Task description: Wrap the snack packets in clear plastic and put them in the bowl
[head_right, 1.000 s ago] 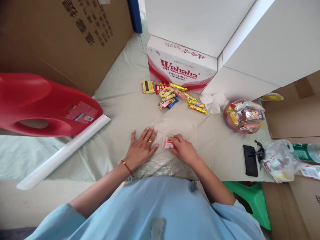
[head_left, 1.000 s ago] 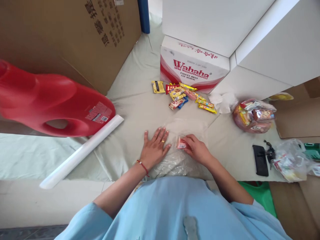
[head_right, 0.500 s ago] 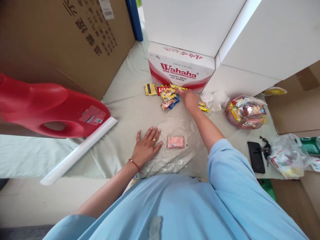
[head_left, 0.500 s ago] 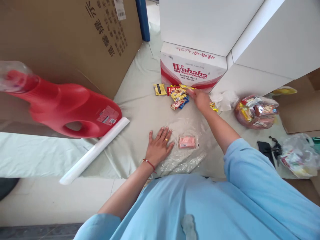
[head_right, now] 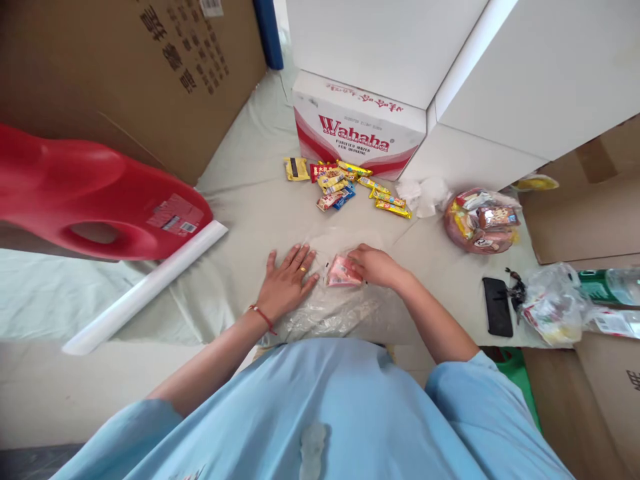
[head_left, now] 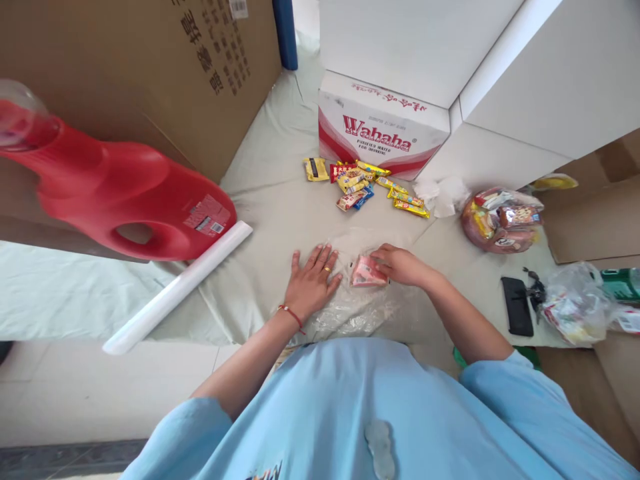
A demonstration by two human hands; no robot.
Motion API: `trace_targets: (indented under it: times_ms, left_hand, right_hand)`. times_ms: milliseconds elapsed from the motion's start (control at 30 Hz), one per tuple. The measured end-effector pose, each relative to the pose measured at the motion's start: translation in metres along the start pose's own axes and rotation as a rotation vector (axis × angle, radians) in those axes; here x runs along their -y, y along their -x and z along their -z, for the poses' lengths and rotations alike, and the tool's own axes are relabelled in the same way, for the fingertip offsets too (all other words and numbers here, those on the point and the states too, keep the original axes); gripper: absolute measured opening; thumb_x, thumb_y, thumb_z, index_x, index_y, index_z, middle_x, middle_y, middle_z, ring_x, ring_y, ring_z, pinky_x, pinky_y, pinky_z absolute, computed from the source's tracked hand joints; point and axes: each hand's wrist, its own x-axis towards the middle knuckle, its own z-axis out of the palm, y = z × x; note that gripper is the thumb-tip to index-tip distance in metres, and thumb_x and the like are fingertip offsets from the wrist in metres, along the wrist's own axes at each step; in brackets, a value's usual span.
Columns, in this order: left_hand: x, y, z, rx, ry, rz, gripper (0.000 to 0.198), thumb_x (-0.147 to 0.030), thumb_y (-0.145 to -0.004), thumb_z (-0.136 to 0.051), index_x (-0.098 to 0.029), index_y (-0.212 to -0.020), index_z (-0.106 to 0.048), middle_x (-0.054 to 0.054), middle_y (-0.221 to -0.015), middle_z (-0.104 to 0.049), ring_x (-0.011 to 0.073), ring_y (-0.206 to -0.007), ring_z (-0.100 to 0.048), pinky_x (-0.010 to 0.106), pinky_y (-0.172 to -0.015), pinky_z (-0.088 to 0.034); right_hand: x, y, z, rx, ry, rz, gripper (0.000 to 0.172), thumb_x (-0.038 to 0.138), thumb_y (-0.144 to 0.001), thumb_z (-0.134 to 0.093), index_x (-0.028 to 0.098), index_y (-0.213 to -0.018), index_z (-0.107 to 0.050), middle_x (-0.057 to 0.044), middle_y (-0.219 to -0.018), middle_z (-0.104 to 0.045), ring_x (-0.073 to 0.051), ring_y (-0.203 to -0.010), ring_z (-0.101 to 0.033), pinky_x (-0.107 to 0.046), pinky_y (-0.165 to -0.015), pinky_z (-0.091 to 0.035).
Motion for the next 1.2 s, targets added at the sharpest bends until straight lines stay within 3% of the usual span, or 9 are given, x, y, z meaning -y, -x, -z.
trace_targets:
  times_ms: [100, 267, 400, 467, 600, 733, 967, 1100, 1200]
  left_hand:
    - [-0.001, 0.001, 0.000, -0.008, -0.007, -0.003, 0.061, -0.048, -0.108, -0.033, -0.025, -0.165, -0.036, 0.009, -0.171, -0.035, 0.0297, -0.160, -0.030, 0.067, -0.130, 0.000]
    - [-0.002, 0.001, 0.000, -0.024, -0.022, 0.001, 0.061, -0.047, -0.108, -0.034, -0.027, -0.165, -0.036, 0.009, -0.171, -0.036, 0.0296, -0.160, -0.031, 0.065, -0.131, -0.002]
    - [-0.002, 0.001, -0.001, -0.022, -0.033, 0.000, 0.062, -0.047, -0.107, -0.036, -0.027, -0.166, -0.034, 0.009, -0.171, -0.036, 0.0295, -0.160, -0.030, 0.065, -0.130, -0.003]
    - [-0.002, 0.001, -0.001, -0.022, -0.041, -0.002, 0.061, -0.047, -0.108, -0.035, -0.027, -0.165, -0.035, 0.009, -0.171, -0.035, 0.0286, -0.161, -0.029, 0.064, -0.131, -0.002]
    - [-0.001, 0.002, -0.001, -0.031, -0.045, 0.007, 0.061, -0.049, -0.108, -0.034, -0.026, -0.165, -0.036, 0.010, -0.172, -0.033, 0.0279, -0.161, -0.029, 0.063, -0.131, -0.002]
    - [0.000, 0.004, 0.000, -0.032, -0.047, 0.008, 0.061, -0.050, -0.108, -0.034, -0.024, -0.163, -0.039, 0.012, -0.174, -0.030, 0.0284, -0.160, -0.032, 0.062, -0.131, -0.008]
    - [0.000, 0.005, 0.000, -0.046, -0.021, -0.009, 0.056, -0.046, -0.108, -0.034, -0.027, -0.160, -0.045, 0.011, -0.170, -0.039, 0.0296, -0.159, -0.032, 0.066, -0.130, -0.007]
    - [0.000, 0.005, -0.001, -0.059, -0.001, -0.019, 0.056, -0.046, -0.108, -0.035, -0.027, -0.160, -0.046, 0.011, -0.170, -0.039, 0.0303, -0.159, -0.033, 0.067, -0.129, -0.008]
    - [0.001, 0.005, -0.002, -0.071, 0.009, -0.020, 0.056, -0.046, -0.108, -0.037, -0.027, -0.159, -0.047, 0.012, -0.169, -0.040, 0.0308, -0.159, -0.033, 0.067, -0.129, -0.008]
  right_hand:
    - [0.018, -0.002, -0.018, -0.165, 0.074, -0.116, 0.032, 0.027, -0.102, -0.053, 0.022, -0.130, -0.068, -0.012, -0.130, -0.068, -0.024, -0.112, -0.068, -0.031, -0.093, -0.050]
    - [0.035, 0.005, -0.041, -0.159, 0.128, -0.217, 0.057, 0.044, -0.090, -0.075, 0.023, -0.140, -0.058, -0.015, -0.137, -0.062, -0.027, -0.103, -0.069, -0.031, -0.079, -0.050]
    - [0.028, 0.009, -0.048, -0.159, 0.035, -0.271, 0.028, 0.039, -0.091, -0.072, 0.022, -0.113, -0.067, -0.010, -0.115, -0.065, -0.021, -0.087, -0.067, -0.029, -0.076, -0.048]
    - [0.027, 0.011, -0.048, -0.151, 0.039, -0.235, 0.023, 0.035, -0.092, -0.070, 0.022, -0.111, -0.068, -0.010, -0.120, -0.063, -0.021, -0.089, -0.067, -0.029, -0.077, -0.048]
    - [0.036, 0.014, -0.048, -0.156, 0.183, -0.159, 0.036, 0.027, -0.092, -0.068, 0.023, -0.127, -0.064, -0.014, -0.143, -0.057, -0.027, -0.111, -0.066, -0.032, -0.079, -0.049]
    - [0.042, 0.013, -0.048, -0.112, 0.256, -0.195, 0.034, 0.025, -0.095, -0.062, 0.022, -0.128, -0.062, -0.012, -0.127, -0.066, -0.027, -0.110, -0.067, -0.032, -0.078, -0.049]
    - [0.031, 0.014, -0.034, -0.068, 0.308, -0.339, 0.032, 0.032, -0.095, -0.063, 0.019, -0.124, -0.062, -0.013, -0.124, -0.066, -0.024, -0.099, -0.069, -0.031, -0.077, -0.047]
    - [0.040, 0.012, -0.024, -0.101, 0.291, -0.268, 0.028, 0.034, -0.095, -0.065, 0.020, -0.119, -0.063, -0.011, -0.120, -0.067, -0.025, -0.101, -0.069, -0.031, -0.078, -0.047]
    - [0.052, 0.003, -0.027, -0.042, 0.306, -0.193, 0.029, 0.033, -0.095, -0.065, 0.020, -0.121, -0.063, -0.012, -0.122, -0.066, -0.026, -0.104, -0.069, -0.032, -0.081, -0.048]
